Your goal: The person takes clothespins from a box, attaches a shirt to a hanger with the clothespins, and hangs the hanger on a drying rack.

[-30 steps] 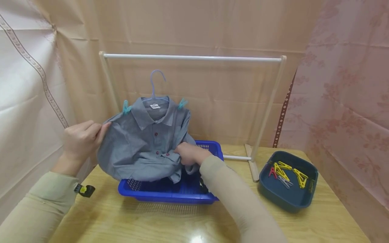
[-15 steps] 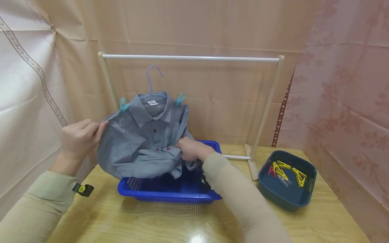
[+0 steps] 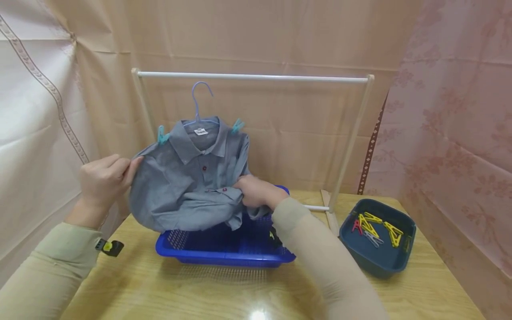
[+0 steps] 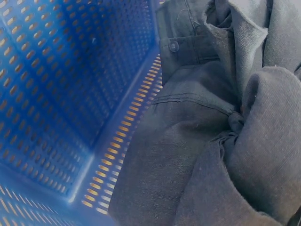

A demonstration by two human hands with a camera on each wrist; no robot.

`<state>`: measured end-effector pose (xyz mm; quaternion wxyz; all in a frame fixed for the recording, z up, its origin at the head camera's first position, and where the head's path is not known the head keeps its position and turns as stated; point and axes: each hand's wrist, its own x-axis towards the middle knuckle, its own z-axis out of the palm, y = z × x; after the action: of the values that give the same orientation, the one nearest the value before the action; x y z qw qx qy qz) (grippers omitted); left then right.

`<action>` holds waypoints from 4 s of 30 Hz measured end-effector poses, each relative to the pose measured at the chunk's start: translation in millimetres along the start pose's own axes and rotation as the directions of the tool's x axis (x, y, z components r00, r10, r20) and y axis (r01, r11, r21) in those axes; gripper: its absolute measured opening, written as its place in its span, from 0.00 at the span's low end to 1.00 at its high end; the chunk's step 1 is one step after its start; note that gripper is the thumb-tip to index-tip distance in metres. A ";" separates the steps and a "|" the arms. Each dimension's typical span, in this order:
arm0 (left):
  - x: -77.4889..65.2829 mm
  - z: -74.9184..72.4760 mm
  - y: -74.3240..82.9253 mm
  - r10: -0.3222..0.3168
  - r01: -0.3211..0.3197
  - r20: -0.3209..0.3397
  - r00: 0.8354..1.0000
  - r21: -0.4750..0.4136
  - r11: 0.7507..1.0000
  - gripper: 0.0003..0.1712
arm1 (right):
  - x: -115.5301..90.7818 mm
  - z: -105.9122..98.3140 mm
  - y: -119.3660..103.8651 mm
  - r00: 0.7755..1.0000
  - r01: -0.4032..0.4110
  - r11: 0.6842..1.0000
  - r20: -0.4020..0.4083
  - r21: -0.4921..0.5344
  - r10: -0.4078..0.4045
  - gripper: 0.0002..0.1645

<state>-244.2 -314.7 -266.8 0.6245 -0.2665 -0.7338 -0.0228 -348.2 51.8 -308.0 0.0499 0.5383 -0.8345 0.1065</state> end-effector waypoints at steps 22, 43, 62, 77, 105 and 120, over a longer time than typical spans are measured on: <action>5.4 -0.5 2.6 0.010 -0.009 -0.032 0.999 0.005 1.000 0.25 | -13.9 -32.9 1.6 0.995 0.035 0.999 -0.096 -0.024 -0.037 0.21; 12.0 5.9 13.5 0.001 -0.001 -0.025 1.000 -0.005 1.000 0.24 | -38.0 -46.8 10.9 0.994 0.009 1.000 -0.113 0.028 -0.006 0.21; 22.5 20.0 25.3 0.006 -0.007 -0.057 0.998 -0.019 1.000 0.25 | -69.5 -68.3 23.9 0.986 -0.054 0.996 -0.152 0.071 0.064 0.25; 32.3 31.4 38.8 0.030 -0.032 -0.067 0.997 -0.035 0.999 0.24 | -97.8 -83.4 31.4 0.972 -0.089 0.993 -0.212 0.073 0.103 0.25; 56.0 49.8 79.6 0.059 -0.068 -0.079 0.995 -0.118 0.991 0.24 | -154.4 -102.6 53.0 0.947 -0.196 0.974 -0.233 0.115 0.219 0.20; 60.0 66.9 103.2 0.108 -0.119 -0.069 0.992 -0.165 0.979 0.26 | -183.2 -104.2 63.6 0.926 -0.271 0.957 -0.242 0.107 0.290 0.14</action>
<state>-266.1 -180.1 -256.6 0.6217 -0.3591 -0.6937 -0.0573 -333.2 263.9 -250.8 0.1219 0.3967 -0.8850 0.2109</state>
